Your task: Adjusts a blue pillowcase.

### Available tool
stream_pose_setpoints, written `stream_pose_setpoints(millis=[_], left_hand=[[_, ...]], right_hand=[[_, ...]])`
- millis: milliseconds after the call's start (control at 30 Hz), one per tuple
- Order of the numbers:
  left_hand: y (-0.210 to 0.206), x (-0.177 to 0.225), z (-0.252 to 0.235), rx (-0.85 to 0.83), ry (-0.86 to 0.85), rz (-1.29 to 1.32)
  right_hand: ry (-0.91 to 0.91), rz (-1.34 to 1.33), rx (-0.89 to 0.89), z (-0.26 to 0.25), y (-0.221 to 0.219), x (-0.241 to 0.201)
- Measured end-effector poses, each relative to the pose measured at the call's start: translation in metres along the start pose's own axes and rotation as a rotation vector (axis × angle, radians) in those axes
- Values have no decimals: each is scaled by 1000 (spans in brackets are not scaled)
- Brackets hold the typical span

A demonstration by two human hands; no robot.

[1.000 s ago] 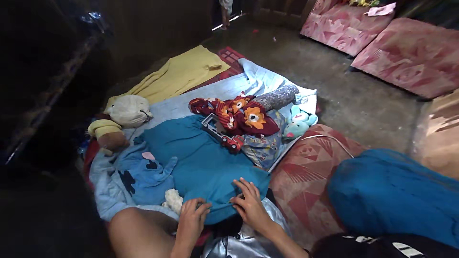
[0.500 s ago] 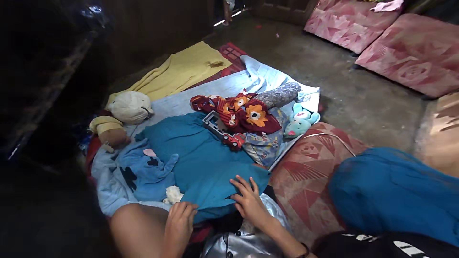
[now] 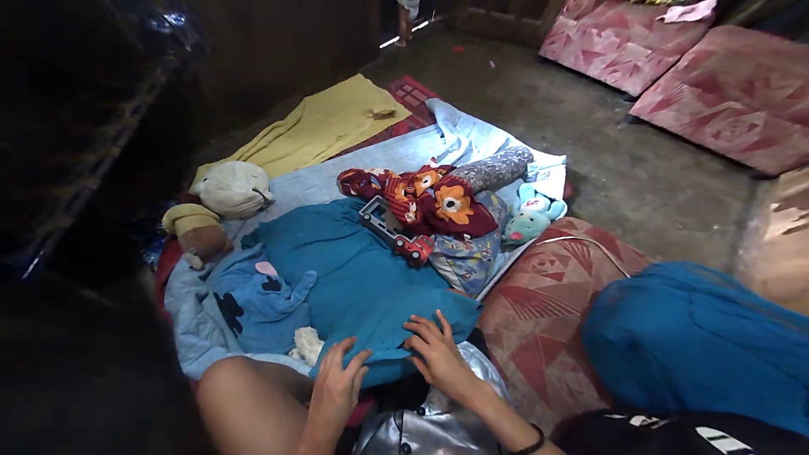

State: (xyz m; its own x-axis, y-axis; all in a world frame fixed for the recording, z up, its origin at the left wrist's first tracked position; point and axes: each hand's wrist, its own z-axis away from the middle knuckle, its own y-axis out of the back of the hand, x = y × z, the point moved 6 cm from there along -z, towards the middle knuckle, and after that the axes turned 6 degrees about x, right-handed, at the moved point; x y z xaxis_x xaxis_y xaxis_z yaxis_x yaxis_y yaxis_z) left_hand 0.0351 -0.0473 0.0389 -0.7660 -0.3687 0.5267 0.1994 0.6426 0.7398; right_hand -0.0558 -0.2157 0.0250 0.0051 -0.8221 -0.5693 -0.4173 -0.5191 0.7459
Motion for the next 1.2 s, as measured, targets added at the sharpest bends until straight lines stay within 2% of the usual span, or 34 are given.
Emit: stream_pose_setpoints(millis=[300,400,533,667,900,1067,1200], left_hand=[[-11,8,-2,18,-121,4],[-16,7,-2,-73,-95,-2],[-23,6,-3,-315,56,-8],[-24,5,-6,-369,99,-47],[-17,1,-11,-312,136,-78],[-7,-8,-12,-380,276,-63],[4,-22,-8,-274,307,4]], right_hand=[[44,4,10,0,2,-6],[80,-17,-2,2,1,-10],[10,-39,-87,2,-3,-10],[-106,1,-248,-2,-11,-3],[-60,14,-118,-14,-9,7],[-5,-10,-2,-17,-4,11],[-29,-64,24,-17,0,12]])
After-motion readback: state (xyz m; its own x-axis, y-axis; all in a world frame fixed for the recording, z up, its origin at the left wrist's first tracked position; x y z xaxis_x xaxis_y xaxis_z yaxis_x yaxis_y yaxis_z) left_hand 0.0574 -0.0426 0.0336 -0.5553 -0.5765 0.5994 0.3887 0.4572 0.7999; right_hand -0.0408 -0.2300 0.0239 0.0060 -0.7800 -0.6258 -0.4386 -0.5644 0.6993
